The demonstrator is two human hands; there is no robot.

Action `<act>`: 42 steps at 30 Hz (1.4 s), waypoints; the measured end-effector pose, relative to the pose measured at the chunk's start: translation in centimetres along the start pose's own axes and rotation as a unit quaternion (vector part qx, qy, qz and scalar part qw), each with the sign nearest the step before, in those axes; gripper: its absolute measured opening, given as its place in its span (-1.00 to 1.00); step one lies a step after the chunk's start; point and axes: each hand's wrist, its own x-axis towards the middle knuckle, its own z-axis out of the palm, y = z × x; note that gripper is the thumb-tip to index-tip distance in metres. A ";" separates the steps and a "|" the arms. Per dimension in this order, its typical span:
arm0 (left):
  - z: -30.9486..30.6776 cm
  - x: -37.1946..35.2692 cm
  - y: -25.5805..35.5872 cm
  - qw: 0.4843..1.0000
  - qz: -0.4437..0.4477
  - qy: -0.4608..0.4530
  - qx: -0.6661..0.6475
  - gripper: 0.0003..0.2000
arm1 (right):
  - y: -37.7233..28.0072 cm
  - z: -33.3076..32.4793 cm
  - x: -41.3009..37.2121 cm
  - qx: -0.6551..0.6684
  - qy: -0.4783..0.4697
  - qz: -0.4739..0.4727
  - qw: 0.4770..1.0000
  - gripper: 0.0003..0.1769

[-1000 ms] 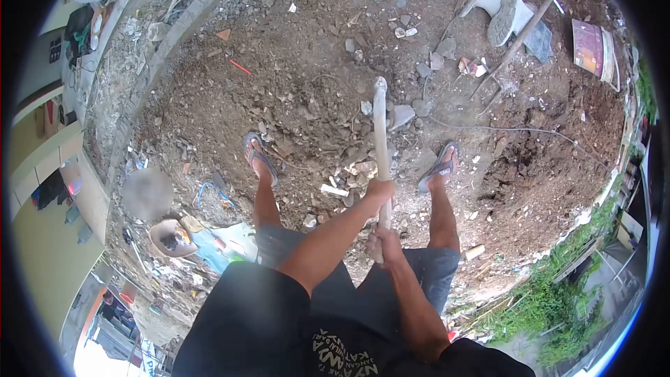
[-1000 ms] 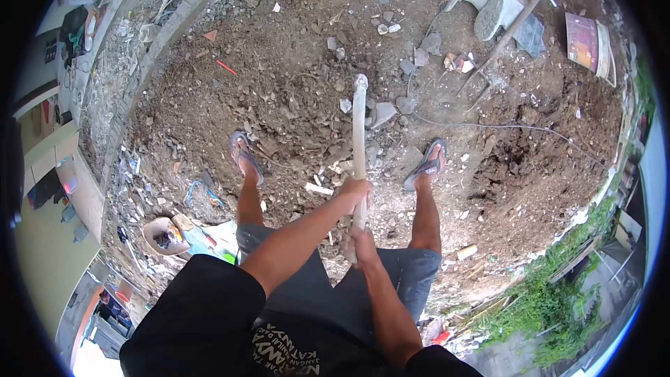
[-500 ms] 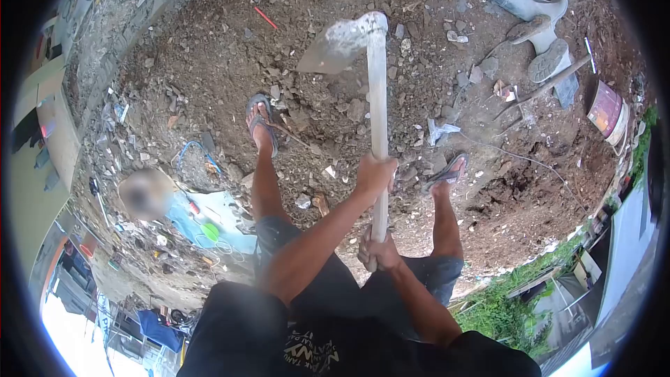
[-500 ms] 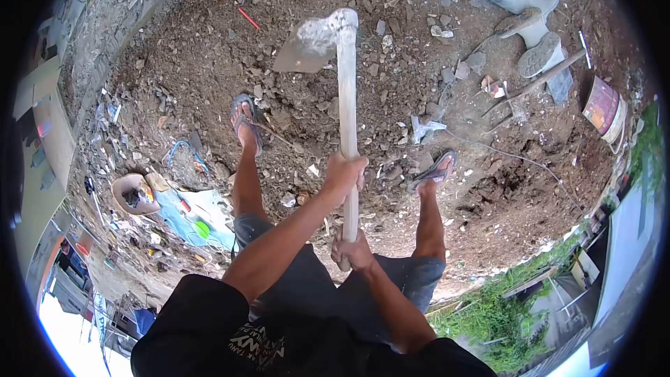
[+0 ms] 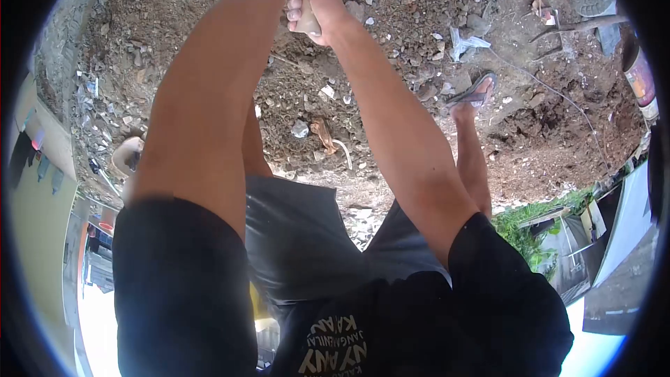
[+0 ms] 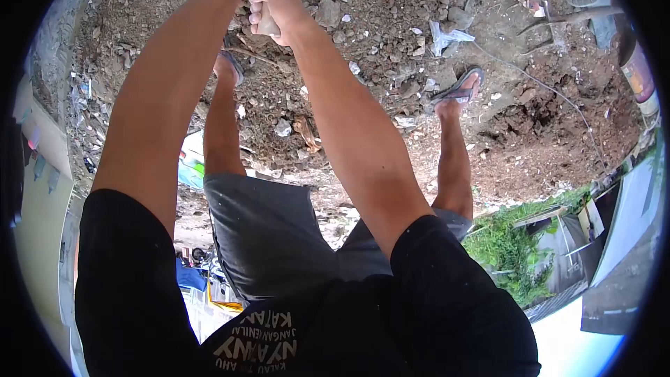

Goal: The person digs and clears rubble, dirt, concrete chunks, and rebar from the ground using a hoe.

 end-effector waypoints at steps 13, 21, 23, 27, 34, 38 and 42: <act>20.0 -29.7 -4.0 0.886 -0.220 -0.191 -0.362 -0.80 | 10.4 -8.6 -32.3 0.006 0.198 0.068 0.978 -0.87; 24.4 -37.8 -6.4 0.711 -0.328 -0.263 -0.564 -0.84 | 16.8 -8.3 -47.6 -0.008 0.206 0.142 0.968 -0.86; 20.6 -35.6 -6.2 0.737 -0.291 -0.220 -0.568 -0.85 | 18.0 -8.4 -45.8 -0.001 0.174 0.125 0.977 -0.82; 8.6 -25.4 -6.2 0.810 -0.159 -0.103 -0.555 -0.91 | 14.1 -5.1 -30.8 0.037 0.023 0.114 0.992 -0.77; -15.1 3.4 -8.1 0.958 -0.017 0.223 -0.180 -0.63 | 1.6 14.1 8.1 0.048 -0.232 0.059 0.970 -0.92; -17.5 7.5 -11.7 0.989 -0.021 0.147 -0.024 -0.67 | 2.7 18.6 12.5 0.041 -0.095 0.005 0.995 -0.90; -7.4 -1.3 -12.6 0.980 -0.062 0.188 0.001 -0.58 | 9.4 12.1 6.3 0.103 -0.033 0.005 0.994 -0.89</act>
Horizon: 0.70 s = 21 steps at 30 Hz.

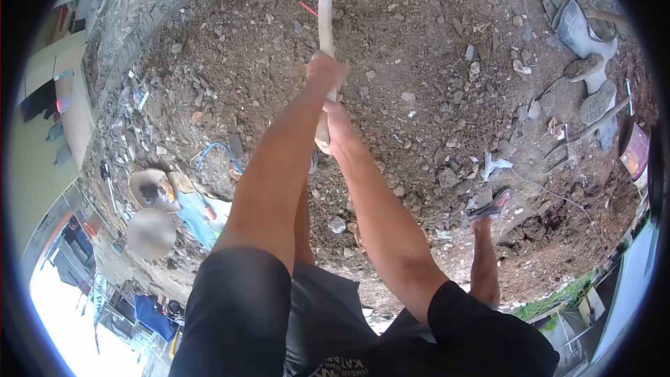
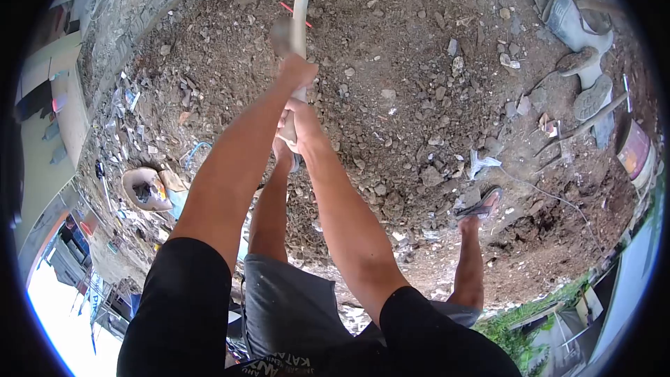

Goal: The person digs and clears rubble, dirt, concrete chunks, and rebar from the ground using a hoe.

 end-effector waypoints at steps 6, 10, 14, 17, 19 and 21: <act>9.9 -16.8 -0.2 0.967 -0.111 -0.159 -0.166 -0.67 | -1.2 -11.5 -17.7 -0.194 0.126 0.046 0.972 -0.90; 10.2 -29.6 -0.5 0.935 -0.171 -0.174 -0.256 -0.65 | 1.6 -15.9 -28.2 -0.176 0.161 0.031 0.971 -0.91; 16.0 -39.8 -5.6 0.829 -0.251 -0.357 -0.349 -0.73 | 4.0 -18.6 -40.3 -0.200 0.235 0.051 0.950 -0.92; 15.3 -42.9 -2.8 0.669 -0.346 -0.400 -0.522 -0.81 | 3.7 -16.8 -48.6 -0.030 0.276 0.111 0.954 -0.93; 16.8 -44.0 -1.3 0.745 -0.348 -0.392 -0.412 -0.84 | 4.4 -17.7 -52.8 -0.023 0.267 0.122 0.956 -0.89; 16.6 -44.8 -1.5 0.728 -0.331 -0.407 -0.442 -0.84 | 5.1 -18.5 -54.3 -0.152 0.262 0.105 0.947 -0.88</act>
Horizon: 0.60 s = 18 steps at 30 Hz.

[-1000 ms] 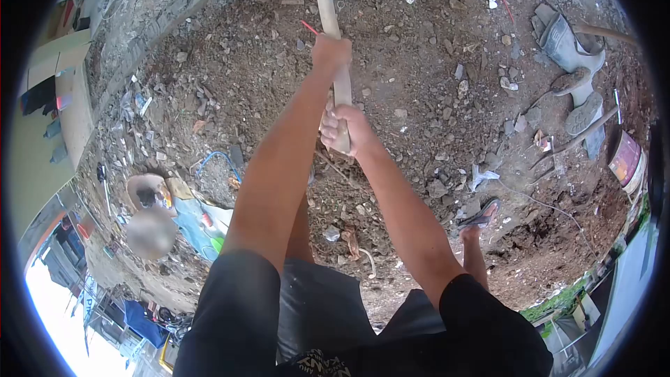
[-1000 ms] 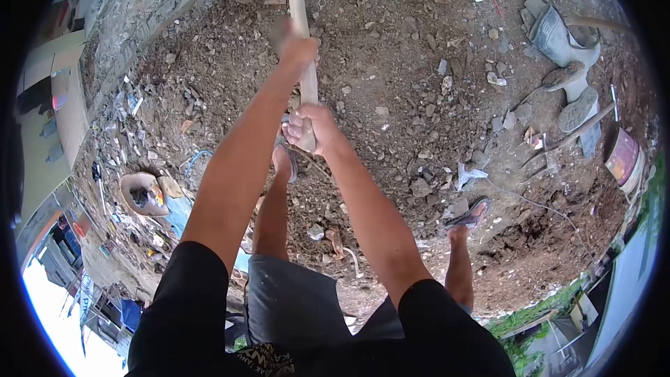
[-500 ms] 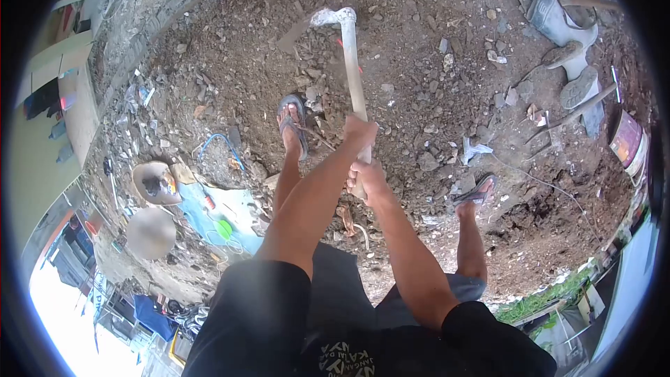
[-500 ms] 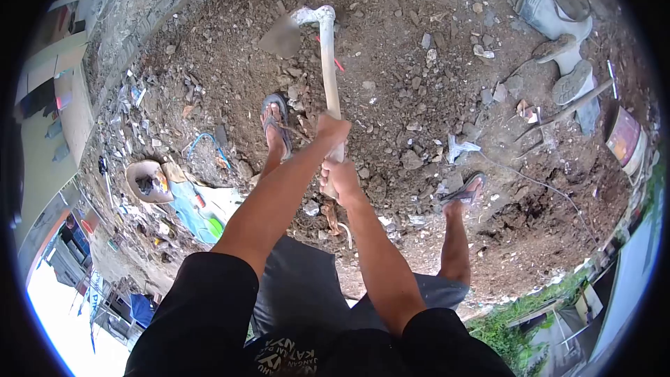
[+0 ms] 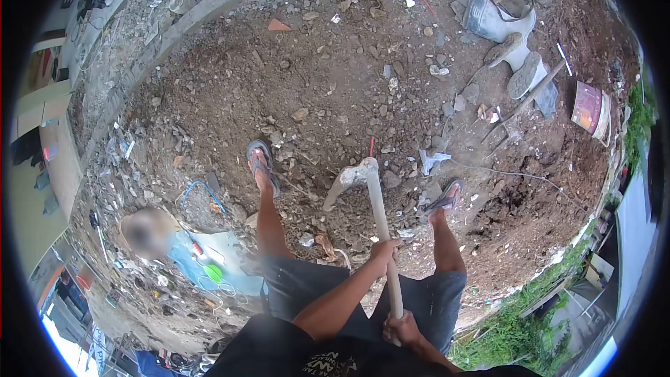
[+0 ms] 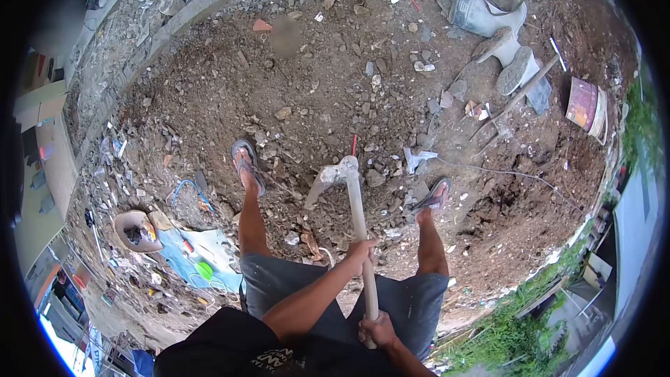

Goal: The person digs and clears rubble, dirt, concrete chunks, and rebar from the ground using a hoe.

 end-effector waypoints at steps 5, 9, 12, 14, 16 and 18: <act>3.2 -3.3 12.9 0.983 0.159 -0.092 0.022 -0.80 | -7.0 3.0 6.4 -0.144 -0.023 -0.176 0.973 -0.92; 10.7 -2.5 30.7 0.887 0.449 -0.039 0.099 -0.74 | -24.9 8.5 17.0 -0.112 -0.026 -0.354 0.928 -0.90; 15.6 2.4 40.6 0.791 0.528 0.182 0.249 -0.49 | -40.7 12.2 23.0 -0.274 0.046 -0.471 0.837 -0.81; 17.7 6.4 44.8 0.739 0.525 0.273 0.324 -0.60 | -46.1 13.2 25.9 -0.298 0.080 -0.491 0.815 -0.80; 18.0 7.1 42.5 0.780 0.437 0.220 0.390 -0.52 | -44.7 10.9 28.2 -0.294 0.101 -0.457 0.833 -0.81; 17.9 7.0 37.0 0.791 0.370 0.197 0.445 -0.46 | -38.3 8.4 28.4 -0.140 0.033 -0.362 0.921 -0.86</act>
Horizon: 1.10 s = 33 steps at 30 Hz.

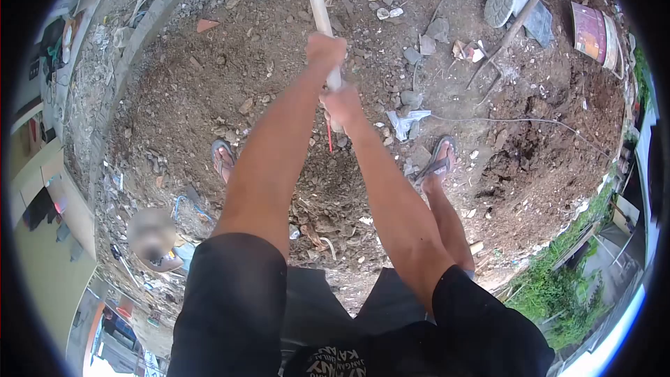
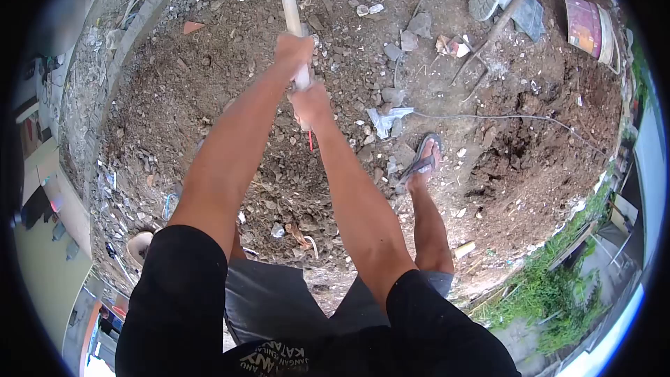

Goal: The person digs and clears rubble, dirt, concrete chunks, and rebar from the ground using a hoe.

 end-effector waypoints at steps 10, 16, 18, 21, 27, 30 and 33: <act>11.9 -24.8 -14.5 0.973 -0.143 -0.180 -0.032 -0.63 | 9.8 -5.6 -30.2 0.206 0.087 0.202 0.954 -0.94; 10.7 -31.6 -17.8 0.824 -0.332 -0.245 -0.388 -0.86 | 8.4 -7.1 -44.6 -0.031 0.044 0.342 0.938 -0.87; 10.4 -31.0 -18.6 0.855 -0.327 -0.191 -0.355 -0.85 | 8.2 -7.1 -44.3 -0.173 0.028 0.275 0.945 -0.79; 4.7 -27.3 -13.0 0.831 -0.269 -0.181 -0.453 -0.83 | 7.4 -7.6 -38.8 -0.282 0.002 0.143 0.949 -0.55; -0.7 -5.1 4.7 0.916 0.081 0.065 -0.388 -0.83 | -5.3 -8.3 -8.5 -0.308 0.037 -0.162 0.937 -0.68; 0.4 3.8 11.3 0.951 0.091 0.091 -0.282 -0.85 | -10.1 -9.9 1.4 -0.301 0.014 -0.168 0.939 -0.62; 8.3 7.7 6.4 0.983 0.037 0.080 -0.164 -0.79 | -4.7 -11.6 1.9 -0.229 0.046 -0.060 0.971 -0.61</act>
